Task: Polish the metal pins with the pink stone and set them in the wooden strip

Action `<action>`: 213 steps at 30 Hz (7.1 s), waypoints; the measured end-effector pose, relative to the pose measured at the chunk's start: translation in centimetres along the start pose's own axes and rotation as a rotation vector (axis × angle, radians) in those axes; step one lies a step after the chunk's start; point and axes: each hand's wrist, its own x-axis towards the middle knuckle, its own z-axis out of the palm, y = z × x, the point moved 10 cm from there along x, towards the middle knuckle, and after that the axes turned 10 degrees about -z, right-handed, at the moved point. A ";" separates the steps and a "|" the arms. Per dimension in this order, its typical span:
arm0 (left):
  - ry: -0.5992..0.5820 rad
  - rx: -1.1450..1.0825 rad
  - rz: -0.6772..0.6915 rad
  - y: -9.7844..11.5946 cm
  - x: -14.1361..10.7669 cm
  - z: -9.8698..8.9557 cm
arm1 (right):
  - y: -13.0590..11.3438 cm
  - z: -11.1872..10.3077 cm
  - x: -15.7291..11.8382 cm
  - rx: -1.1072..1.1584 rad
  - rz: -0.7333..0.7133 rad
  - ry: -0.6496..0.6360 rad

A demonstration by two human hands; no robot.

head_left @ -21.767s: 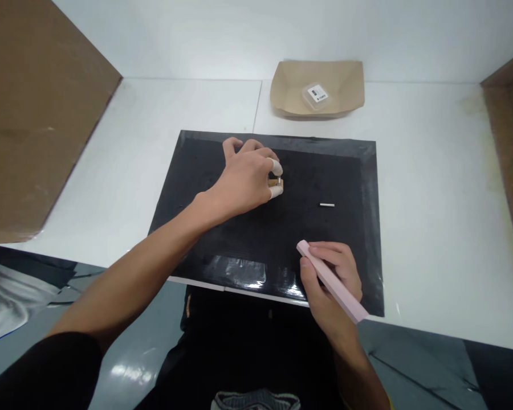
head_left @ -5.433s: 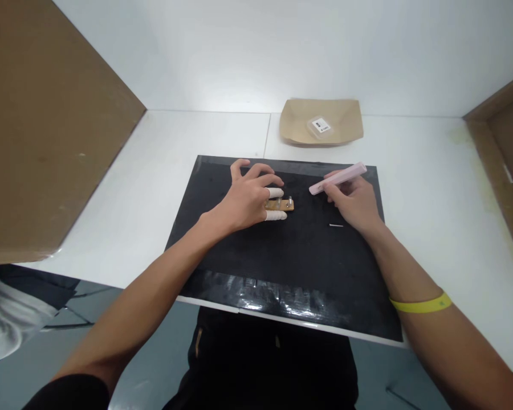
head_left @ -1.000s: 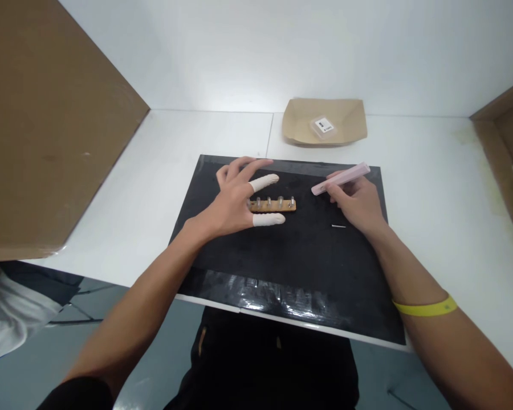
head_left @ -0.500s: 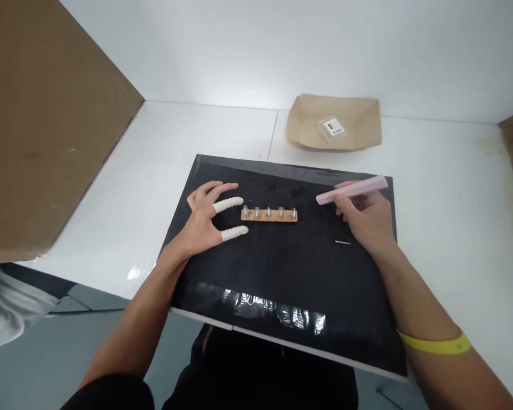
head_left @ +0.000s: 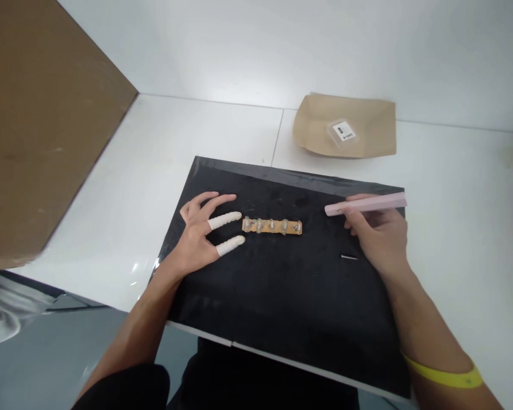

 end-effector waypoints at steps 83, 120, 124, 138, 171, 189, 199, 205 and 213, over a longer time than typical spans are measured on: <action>-0.377 0.076 -0.127 5.1 11.2 3.8 | -0.1 0.4 0.7 -0.025 -0.125 -0.065; -0.322 -0.006 -0.163 5.1 10.9 0.9 | 0.1 0.6 0.7 -0.039 -0.111 -0.094; -0.138 -0.148 -0.155 3.7 8.4 -1.7 | 0.0 0.7 0.6 -0.042 -0.126 -0.103; -0.087 -0.075 -0.056 0.0 1.2 0.4 | 0.2 0.7 0.7 -0.042 -0.118 -0.101; -0.067 -0.100 -0.167 -0.1 2.0 2.4 | 0.0 0.1 0.8 0.152 -0.090 -0.046; -0.045 -0.067 -0.152 -0.3 2.0 2.5 | -1.9 -1.9 0.1 0.115 -0.189 0.002; -0.044 -0.050 -0.157 -0.2 2.0 2.3 | -2.3 -1.5 0.0 -0.448 -0.378 -0.110; -0.009 -0.049 -0.126 0.0 1.8 2.0 | -1.3 -1.7 0.5 -0.386 -0.330 -0.143; 0.102 -0.097 -0.084 0.4 1.5 1.0 | -2.0 -1.8 -0.2 -0.282 -0.359 -0.223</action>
